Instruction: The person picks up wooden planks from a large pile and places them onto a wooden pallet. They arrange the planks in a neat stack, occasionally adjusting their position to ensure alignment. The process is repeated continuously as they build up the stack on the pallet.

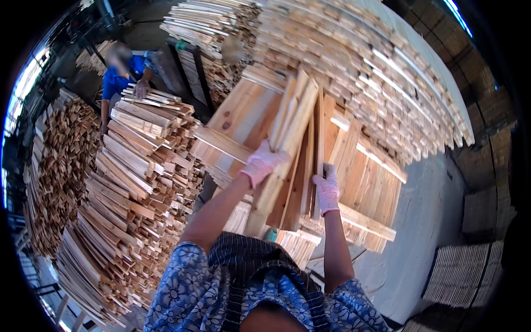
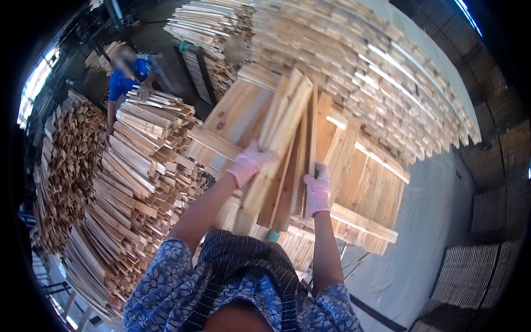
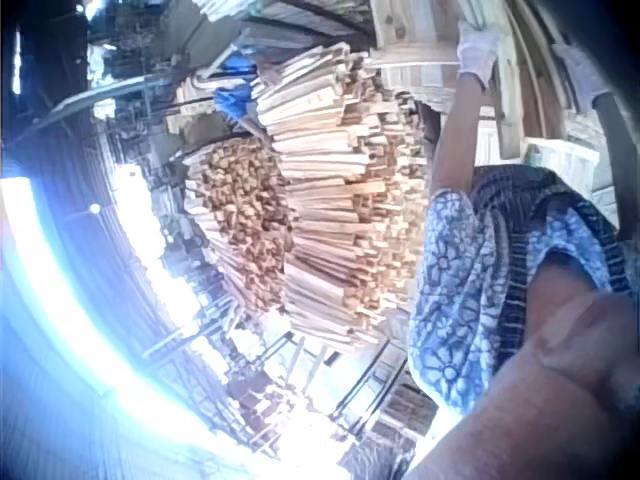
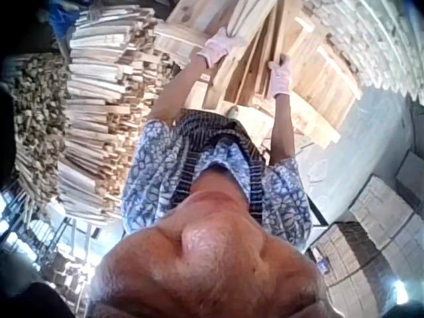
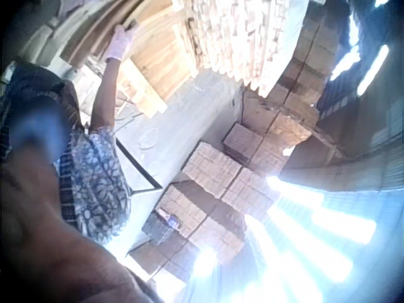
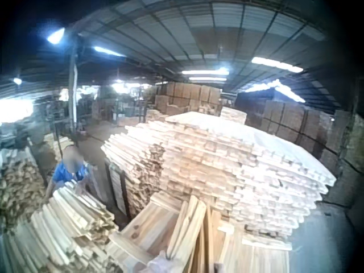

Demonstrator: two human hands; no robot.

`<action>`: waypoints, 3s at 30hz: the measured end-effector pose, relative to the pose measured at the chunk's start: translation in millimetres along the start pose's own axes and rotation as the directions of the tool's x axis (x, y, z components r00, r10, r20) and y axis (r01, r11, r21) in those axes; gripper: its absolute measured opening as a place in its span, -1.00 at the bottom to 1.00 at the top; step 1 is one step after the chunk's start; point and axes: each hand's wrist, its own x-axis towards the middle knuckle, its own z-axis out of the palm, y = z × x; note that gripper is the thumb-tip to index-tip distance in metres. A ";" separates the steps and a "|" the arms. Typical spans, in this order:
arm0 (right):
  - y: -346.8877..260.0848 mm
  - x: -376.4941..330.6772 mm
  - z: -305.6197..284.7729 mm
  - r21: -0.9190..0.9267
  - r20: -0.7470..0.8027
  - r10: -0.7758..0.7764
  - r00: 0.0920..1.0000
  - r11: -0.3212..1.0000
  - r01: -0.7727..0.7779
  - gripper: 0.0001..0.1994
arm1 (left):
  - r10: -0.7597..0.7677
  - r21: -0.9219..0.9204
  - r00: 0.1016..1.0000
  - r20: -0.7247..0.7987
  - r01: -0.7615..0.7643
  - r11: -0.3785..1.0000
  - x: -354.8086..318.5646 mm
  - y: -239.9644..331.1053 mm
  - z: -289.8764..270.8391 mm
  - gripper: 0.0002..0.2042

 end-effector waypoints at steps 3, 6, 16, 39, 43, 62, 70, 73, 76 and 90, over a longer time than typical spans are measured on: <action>-3.7 3.7 -10.0 0.056 0.002 -0.037 0.999 0.998 0.036 -0.52 | 0.055 0.096 0.994 -0.094 -0.046 0.994 16.7 -7.2 -31.4 -0.14; -36.8 -5.6 -20.4 0.060 0.016 0.065 0.998 0.996 -0.066 -0.52 | 0.055 0.293 0.977 -0.205 0.007 0.956 21.5 26.8 -59.9 -0.12; -56.9 6.7 48.7 -0.469 -0.081 0.098 0.992 0.874 -0.124 -0.12 | 0.176 0.701 0.898 -0.403 0.179 0.691 60.0 -4.2 -44.0 0.05; 120.3 45.8 -129.8 -0.539 -0.268 -0.029 0.963 0.833 -0.125 -0.31 | 0.109 0.739 0.907 -0.407 0.257 0.622 77.4 -18.3 -49.9 0.00; 73.0 44.3 -84.5 -0.666 -0.213 0.249 0.945 0.670 -0.327 -0.32 | 0.083 0.725 0.907 -0.413 0.272 0.633 68.8 -3.7 -46.0 -0.03; -132.5 26.7 118.4 -0.658 0.055 0.227 0.972 0.741 -0.136 -0.11 | 0.185 0.868 0.978 -0.095 -0.009 0.496 19.4 14.8 -26.3 -0.05; -46.3 6.4 -9.7 -0.262 -0.142 -0.142 0.980 0.960 0.101 -0.02 | 0.266 0.825 0.953 -0.147 -0.030 0.564 22.8 -10.4 -21.6 -0.20; -26.7 16.8 -91.5 -0.441 -0.303 0.007 0.953 0.886 -0.146 0.00 | 0.373 0.846 0.916 -0.145 -0.081 0.527 35.8 -38.7 -35.3 -0.22; 36.2 44.5 -185.6 -0.519 -0.247 0.147 0.958 0.815 -0.259 0.00 | 0.417 0.871 0.892 -0.173 -0.059 0.487 36.9 -38.0 -33.6 -0.26; 104.2 78.1 -148.2 -0.515 -0.065 0.160 0.985 0.840 -0.170 -0.20 | 0.345 0.850 0.926 -0.150 -0.058 0.524 55.9 27.8 177.6 -0.33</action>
